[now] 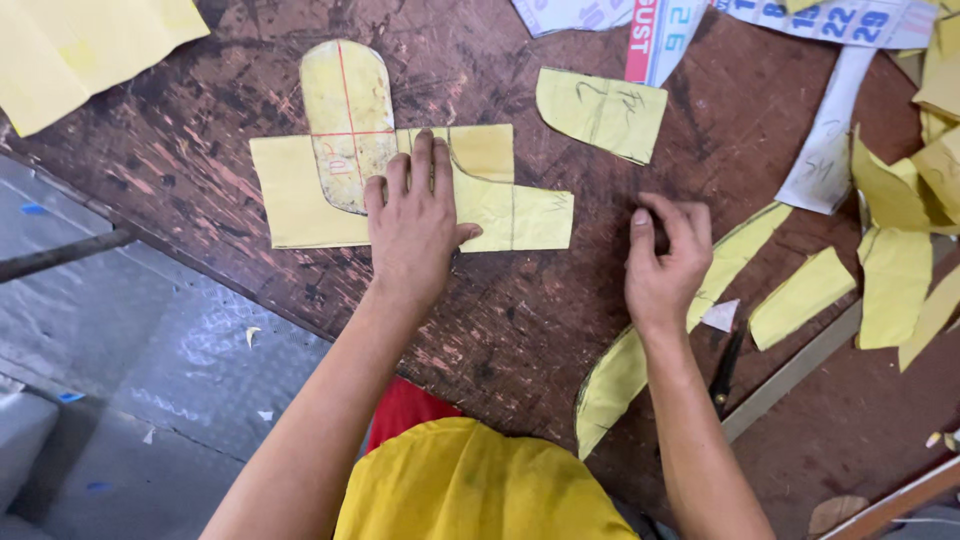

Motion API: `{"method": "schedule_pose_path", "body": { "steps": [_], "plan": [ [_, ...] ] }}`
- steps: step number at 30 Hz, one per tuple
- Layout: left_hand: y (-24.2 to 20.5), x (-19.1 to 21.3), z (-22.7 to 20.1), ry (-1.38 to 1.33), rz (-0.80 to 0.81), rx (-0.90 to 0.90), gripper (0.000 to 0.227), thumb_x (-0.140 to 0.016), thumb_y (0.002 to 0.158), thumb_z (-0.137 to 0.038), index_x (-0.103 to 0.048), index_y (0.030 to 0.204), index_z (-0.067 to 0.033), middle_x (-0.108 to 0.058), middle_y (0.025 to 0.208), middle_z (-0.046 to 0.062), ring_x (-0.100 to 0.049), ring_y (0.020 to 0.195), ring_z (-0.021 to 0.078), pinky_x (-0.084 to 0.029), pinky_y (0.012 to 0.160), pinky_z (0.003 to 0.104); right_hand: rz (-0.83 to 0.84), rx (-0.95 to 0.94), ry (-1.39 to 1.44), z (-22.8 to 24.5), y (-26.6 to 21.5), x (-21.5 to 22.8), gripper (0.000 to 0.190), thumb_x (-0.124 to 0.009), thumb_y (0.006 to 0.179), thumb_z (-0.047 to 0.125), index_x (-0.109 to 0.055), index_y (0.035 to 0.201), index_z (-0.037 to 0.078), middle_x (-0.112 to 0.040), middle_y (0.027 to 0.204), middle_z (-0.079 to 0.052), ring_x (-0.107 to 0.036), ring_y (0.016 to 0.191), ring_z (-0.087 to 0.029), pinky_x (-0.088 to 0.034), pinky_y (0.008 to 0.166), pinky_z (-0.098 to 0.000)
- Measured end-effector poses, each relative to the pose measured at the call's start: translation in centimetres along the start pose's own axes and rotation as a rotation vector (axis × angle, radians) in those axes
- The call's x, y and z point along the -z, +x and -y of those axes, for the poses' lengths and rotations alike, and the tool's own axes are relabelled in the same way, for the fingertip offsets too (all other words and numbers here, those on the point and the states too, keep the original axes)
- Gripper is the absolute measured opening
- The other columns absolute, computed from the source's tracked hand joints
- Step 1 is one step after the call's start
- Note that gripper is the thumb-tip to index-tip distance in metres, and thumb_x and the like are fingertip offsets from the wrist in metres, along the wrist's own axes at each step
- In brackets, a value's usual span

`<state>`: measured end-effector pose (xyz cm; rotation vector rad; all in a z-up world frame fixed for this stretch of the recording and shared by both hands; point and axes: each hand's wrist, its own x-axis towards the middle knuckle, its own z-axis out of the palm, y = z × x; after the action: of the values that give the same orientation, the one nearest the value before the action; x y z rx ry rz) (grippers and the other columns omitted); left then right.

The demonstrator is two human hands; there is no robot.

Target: The person arranges several yellow paper pattern pieces on a wooden work table. They pick up, place, and align the pieces, occasionally adjusting their positions to fit together. The person uses their hands to smooth and position the patterns without using any tools.

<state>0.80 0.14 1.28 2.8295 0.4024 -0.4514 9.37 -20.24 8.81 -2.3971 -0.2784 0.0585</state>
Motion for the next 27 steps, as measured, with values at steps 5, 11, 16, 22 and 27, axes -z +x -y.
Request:
{"method": "schedule_pose_path", "body": {
  "steps": [5, 11, 16, 22, 27],
  "plan": [
    [0.3, 0.3, -0.1, 0.010, 0.048, 0.005, 0.111, -0.082, 0.070, -0.057, -0.036, 0.154, -0.0003, -0.037, 0.157, 0.013, -0.041, 0.133, 0.0313, -0.036, 0.105, 0.051, -0.062, 0.086, -0.084, -2.8, 1.0, -1.3, 0.027, -0.071, 0.101, 0.005, -0.071, 0.127, -0.001, -0.059, 0.110, -0.014, -0.061, 0.106, -0.029, -0.050, 0.093, -0.0390],
    [0.0, 0.7, -0.2, 0.023, 0.040, 0.004, 0.111, -0.082, 0.070, -0.057, -0.037, 0.154, -0.0001, -0.037, 0.157, 0.013, -0.042, 0.133, 0.0308, -0.037, 0.106, 0.050, -0.103, -0.119, -0.141, -6.5, 4.7, -3.0, 0.039, -0.079, 0.093, 0.016, -0.069, 0.125, -0.004, -0.059, 0.107, -0.016, -0.061, 0.100, -0.031, -0.048, 0.087, -0.0417],
    [0.3, 0.7, -0.3, 0.017, 0.047, 0.011, 0.112, -0.083, 0.068, -0.057, -0.036, 0.153, 0.0004, -0.037, 0.154, 0.014, -0.042, 0.131, 0.0317, -0.037, 0.104, 0.051, -0.131, -0.148, -0.097, -8.0, 5.4, -4.4, 0.029, -0.086, 0.087, 0.020, -0.075, 0.103, -0.002, -0.062, 0.096, -0.014, -0.065, 0.089, -0.028, -0.051, 0.081, -0.0401],
    [-0.2, 0.2, 0.0, 0.007, 0.014, -0.001, 0.110, -0.084, 0.069, -0.054, -0.037, 0.153, 0.0002, -0.038, 0.156, 0.013, -0.043, 0.131, 0.0315, -0.038, 0.103, 0.050, -0.159, -0.130, -0.015, -10.5, 5.3, -5.7, 0.015, -0.083, 0.089, 0.009, -0.074, 0.090, -0.003, -0.063, 0.086, -0.009, -0.063, 0.075, -0.021, -0.051, 0.069, -0.0373],
    [0.0, 0.1, -0.1, -0.010, 0.005, 0.011, 0.111, -0.086, 0.068, -0.052, -0.037, 0.153, -0.0003, -0.039, 0.155, 0.012, -0.043, 0.131, 0.0302, -0.038, 0.103, 0.050, -0.118, -0.415, 0.339, -11.1, 5.7, -5.3, 0.015, -0.078, 0.093, 0.010, -0.071, 0.095, -0.003, -0.065, 0.076, -0.003, -0.055, 0.052, -0.010, -0.041, 0.045, -0.0278]
  ]
}}
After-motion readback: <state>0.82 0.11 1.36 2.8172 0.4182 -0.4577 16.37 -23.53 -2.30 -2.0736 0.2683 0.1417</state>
